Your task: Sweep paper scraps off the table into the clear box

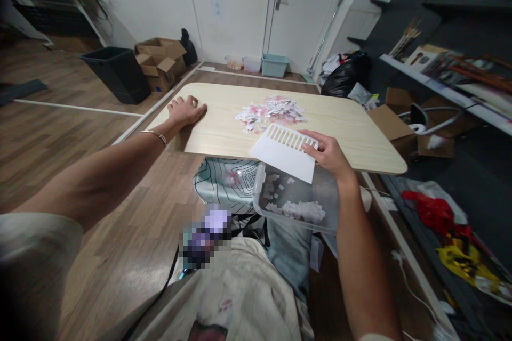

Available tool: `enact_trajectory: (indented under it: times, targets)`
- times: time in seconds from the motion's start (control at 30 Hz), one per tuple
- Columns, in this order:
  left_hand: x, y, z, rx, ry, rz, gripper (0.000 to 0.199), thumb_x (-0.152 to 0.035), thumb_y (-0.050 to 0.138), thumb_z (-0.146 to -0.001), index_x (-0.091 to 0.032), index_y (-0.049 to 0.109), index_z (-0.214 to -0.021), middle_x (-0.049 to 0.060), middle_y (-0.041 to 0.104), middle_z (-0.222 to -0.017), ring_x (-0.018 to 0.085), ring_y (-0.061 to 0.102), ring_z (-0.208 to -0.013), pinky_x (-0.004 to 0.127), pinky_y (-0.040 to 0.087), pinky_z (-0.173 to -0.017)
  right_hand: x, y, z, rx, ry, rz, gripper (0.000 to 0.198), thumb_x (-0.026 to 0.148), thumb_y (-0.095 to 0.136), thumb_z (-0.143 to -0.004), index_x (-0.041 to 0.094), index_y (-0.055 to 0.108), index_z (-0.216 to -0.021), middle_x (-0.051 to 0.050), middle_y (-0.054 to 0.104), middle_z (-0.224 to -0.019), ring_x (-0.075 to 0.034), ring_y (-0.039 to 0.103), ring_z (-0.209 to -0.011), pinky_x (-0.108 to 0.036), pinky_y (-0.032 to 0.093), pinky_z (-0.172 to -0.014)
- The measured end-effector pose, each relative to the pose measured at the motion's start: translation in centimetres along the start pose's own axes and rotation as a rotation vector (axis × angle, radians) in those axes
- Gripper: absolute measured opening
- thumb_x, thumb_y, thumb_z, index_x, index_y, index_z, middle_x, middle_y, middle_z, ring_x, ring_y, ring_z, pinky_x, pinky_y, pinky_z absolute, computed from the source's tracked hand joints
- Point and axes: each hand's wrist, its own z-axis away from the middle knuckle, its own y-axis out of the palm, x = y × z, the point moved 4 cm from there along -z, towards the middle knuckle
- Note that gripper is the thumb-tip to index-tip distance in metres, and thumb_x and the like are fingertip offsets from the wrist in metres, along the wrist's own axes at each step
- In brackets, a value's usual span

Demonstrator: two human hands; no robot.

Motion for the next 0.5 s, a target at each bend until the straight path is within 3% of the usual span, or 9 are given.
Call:
enact_trajectory:
  times: [0.5]
  targets:
    - [0.07,-0.04,-0.05,0.005,0.005,0.042,0.088,-0.072,0.036,-0.092,-0.016,0.061,-0.156,0.031,0.055,-0.162,0.054,0.046,-0.153,0.067,0.034,-0.124,0.31,-0.72,0.27,-0.064,0.021,-0.022,0.053,0.039,0.084,-0.076,0.02,0.084,-0.125,-0.003,0.076,-0.077,-0.014,0.054,-0.052,-0.025,0.035,-0.044]
